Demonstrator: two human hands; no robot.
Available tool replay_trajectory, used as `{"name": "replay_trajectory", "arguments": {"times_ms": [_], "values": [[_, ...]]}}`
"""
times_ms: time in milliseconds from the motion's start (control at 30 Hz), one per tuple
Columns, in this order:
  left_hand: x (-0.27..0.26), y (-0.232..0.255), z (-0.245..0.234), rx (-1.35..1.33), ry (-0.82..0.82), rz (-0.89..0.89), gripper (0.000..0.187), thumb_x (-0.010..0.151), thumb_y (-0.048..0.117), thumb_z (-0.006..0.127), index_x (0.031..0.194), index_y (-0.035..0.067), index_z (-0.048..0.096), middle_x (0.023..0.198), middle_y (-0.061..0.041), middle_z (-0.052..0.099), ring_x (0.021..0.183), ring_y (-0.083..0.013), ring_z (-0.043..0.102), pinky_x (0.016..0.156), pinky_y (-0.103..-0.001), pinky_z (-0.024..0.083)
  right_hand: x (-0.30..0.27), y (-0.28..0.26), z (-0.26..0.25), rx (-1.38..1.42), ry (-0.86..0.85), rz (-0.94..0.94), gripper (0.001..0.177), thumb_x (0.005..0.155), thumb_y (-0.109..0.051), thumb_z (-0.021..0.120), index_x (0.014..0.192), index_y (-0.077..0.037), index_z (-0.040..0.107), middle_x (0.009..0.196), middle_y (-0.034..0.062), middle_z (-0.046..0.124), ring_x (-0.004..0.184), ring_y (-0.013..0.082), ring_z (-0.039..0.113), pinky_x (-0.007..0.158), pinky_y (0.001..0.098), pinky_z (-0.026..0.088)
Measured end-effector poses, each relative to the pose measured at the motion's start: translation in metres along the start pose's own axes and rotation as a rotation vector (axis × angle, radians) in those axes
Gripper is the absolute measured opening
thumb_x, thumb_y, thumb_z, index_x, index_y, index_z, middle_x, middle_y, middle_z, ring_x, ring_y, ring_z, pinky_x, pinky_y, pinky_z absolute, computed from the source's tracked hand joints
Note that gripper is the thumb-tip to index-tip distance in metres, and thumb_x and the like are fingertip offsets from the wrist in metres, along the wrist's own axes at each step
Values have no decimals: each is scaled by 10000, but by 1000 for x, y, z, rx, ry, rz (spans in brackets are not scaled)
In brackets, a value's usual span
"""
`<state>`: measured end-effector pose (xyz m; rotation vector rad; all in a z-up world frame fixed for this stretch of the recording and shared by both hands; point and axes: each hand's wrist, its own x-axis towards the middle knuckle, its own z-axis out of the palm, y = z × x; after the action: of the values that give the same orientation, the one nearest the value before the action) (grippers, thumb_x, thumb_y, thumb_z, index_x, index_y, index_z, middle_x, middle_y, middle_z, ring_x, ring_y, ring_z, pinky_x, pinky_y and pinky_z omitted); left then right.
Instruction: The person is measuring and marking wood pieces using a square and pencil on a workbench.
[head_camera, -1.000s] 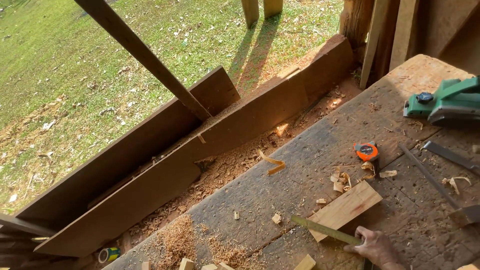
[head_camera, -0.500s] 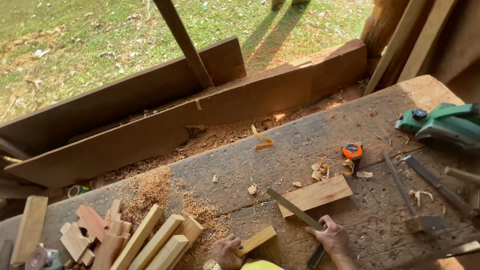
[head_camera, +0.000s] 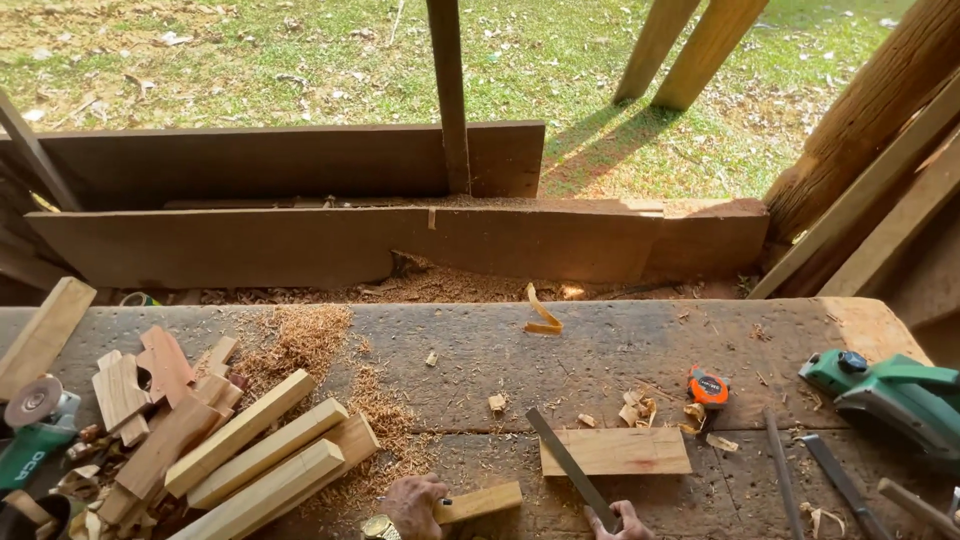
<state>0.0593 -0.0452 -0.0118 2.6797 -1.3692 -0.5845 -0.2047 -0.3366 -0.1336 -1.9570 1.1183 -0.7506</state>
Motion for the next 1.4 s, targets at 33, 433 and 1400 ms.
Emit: {"name": "replay_trajectory", "arguments": {"times_ms": [33, 433, 1400], "values": [[-10, 10, -21, -42, -110, -21, 132, 819, 50, 681, 809, 181, 669, 848, 94, 624, 721, -97, 561, 705, -254, 568, -1, 2, 2, 15, 41, -20, 376, 582, -248, 928, 638, -61, 606, 416, 20, 530, 346, 130, 422, 353, 256, 352], [-8, -3, -2, -80, 57, 50, 81, 664, 174, 721, 693, 164, 647, 748, 63, 591, 587, -120, 453, 505, -284, 471, -4, -15, -21, -264, -193, 167, 390, 691, -436, 887, 830, -124, 697, 482, -11, 605, 392, 156, 522, 409, 285, 409], [-8, -1, -8, -78, 25, 21, 176, 680, 251, 747, 662, 182, 586, 722, 70, 508, 608, -111, 449, 540, -281, 476, 3, 27, 6, 120, -52, -115, 377, 683, -288, 851, 670, -21, 585, 406, -35, 389, 319, 88, 293, 315, 253, 264]]}}
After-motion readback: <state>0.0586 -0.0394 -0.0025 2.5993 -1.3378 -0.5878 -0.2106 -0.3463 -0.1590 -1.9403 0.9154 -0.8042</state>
